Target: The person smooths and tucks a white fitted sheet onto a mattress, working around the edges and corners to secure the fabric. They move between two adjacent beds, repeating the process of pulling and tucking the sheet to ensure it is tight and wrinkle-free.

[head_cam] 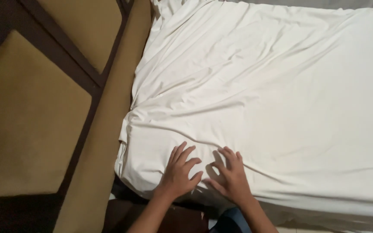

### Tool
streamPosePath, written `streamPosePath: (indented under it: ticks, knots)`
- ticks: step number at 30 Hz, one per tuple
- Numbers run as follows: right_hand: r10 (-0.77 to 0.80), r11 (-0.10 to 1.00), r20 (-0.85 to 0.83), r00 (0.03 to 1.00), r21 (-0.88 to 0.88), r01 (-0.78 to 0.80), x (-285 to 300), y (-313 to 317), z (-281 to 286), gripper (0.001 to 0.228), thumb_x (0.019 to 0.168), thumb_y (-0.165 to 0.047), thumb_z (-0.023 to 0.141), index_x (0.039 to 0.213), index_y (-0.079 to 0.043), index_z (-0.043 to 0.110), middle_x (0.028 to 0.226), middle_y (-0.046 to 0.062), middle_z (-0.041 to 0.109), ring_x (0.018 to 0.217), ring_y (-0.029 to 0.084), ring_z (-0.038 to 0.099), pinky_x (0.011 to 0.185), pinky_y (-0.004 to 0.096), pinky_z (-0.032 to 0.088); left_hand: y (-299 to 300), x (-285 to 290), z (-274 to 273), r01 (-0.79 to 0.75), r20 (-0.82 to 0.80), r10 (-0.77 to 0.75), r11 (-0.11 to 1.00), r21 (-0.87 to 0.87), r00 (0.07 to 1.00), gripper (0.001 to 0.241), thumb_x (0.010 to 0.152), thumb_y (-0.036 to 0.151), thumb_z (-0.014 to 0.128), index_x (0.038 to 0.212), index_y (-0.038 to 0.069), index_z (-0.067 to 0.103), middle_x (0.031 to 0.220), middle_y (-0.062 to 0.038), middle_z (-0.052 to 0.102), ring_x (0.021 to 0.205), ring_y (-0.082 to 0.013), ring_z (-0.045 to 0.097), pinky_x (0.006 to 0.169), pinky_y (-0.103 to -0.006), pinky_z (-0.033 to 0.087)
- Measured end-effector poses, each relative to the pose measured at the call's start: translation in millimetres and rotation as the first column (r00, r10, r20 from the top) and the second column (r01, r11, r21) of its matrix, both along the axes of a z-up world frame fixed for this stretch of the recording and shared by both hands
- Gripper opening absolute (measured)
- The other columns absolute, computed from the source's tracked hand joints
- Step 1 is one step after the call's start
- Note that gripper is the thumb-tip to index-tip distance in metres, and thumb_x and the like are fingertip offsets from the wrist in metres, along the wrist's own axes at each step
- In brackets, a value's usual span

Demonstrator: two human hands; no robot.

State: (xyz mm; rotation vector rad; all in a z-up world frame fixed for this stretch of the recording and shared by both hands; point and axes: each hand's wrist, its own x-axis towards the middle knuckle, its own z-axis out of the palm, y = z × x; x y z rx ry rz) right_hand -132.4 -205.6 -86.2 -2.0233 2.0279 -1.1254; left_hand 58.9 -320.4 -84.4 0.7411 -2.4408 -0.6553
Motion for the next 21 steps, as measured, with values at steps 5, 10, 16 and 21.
streamPosePath:
  ticks: [5,10,16,21]
  knots:
    - [0.075,0.997,-0.062,0.995,-0.002,-0.076,22,6,4,0.038,0.067,-0.023,0.086,0.100,-0.010,0.073,0.126,0.016,0.058,0.125,0.040,0.050,0.105,0.067,0.031,2,34,5,0.073,-0.056,-0.077,0.995,-0.062,0.995,0.030,0.078,0.024,0.082,0.104,0.009,0.077,0.135,-0.017,0.061,0.136,-0.0398,0.046,0.113,-0.0554,0.034]
    - [0.040,0.999,-0.062,0.997,-0.022,-0.042,33,8,-15,0.021,0.072,-0.012,0.079,0.093,-0.012,0.073,0.099,0.007,0.065,0.104,0.031,0.060,0.108,0.058,0.040,7,43,-7,0.023,-0.118,-0.040,0.989,-0.147,0.992,0.014,0.080,0.016,0.081,0.091,0.011,0.075,0.113,-0.009,0.069,0.123,-0.0331,0.057,0.108,-0.0503,0.041]
    - [0.035,0.998,-0.072,0.997,-0.054,-0.039,47,22,-20,0.017,0.075,-0.008,0.075,0.091,-0.009,0.069,0.089,0.006,0.063,0.095,0.031,0.060,0.101,0.050,0.045,21,53,-12,0.016,-0.178,-0.039,0.991,-0.130,0.983,0.010,0.084,0.012,0.077,0.087,0.008,0.069,0.092,-0.006,0.066,0.102,-0.0289,0.060,0.097,-0.0463,0.047]
    - [0.027,1.000,-0.119,0.992,-0.007,-0.028,54,34,-36,0.022,0.073,-0.008,0.076,0.093,-0.011,0.067,0.089,0.006,0.062,0.097,0.032,0.059,0.103,0.051,0.045,28,63,-7,0.034,-0.192,-0.068,0.984,-0.174,0.979,0.013,0.083,0.012,0.077,0.091,0.009,0.068,0.095,-0.007,0.065,0.103,-0.0303,0.059,0.102,-0.0494,0.046]
